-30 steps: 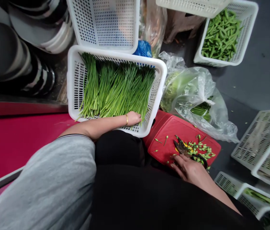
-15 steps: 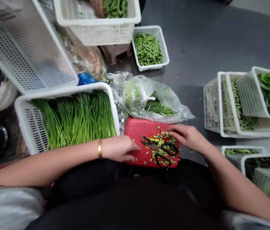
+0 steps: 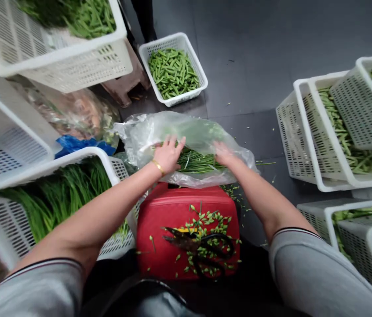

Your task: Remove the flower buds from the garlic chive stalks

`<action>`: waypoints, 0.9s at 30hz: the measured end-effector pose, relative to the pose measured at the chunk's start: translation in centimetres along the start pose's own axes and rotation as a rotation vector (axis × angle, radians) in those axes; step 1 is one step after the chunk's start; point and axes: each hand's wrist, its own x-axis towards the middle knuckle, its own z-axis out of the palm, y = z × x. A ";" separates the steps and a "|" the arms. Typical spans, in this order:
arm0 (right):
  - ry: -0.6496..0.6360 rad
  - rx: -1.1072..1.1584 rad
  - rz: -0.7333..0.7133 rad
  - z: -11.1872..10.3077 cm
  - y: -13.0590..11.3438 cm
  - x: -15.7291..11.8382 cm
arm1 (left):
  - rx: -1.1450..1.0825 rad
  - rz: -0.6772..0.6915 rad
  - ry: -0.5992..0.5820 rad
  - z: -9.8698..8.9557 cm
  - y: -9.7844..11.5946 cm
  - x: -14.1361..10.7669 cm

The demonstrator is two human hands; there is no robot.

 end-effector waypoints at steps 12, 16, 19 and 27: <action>-0.275 -0.143 -0.035 7.0 1.0 -3.8 | -0.070 0.396 -0.175 2.6 2.5 -5.3; -0.322 -0.128 -0.116 5.6 1.6 -3.5 | -0.115 0.475 -0.181 0.9 0.4 -6.9; -0.385 -0.072 -0.224 4.2 2.0 -3.3 | -0.161 0.632 -0.180 -1.0 0.0 -8.1; -0.232 -0.138 -0.188 3.2 -0.7 1.7 | -0.255 0.841 -0.112 -2.5 2.5 -8.9</action>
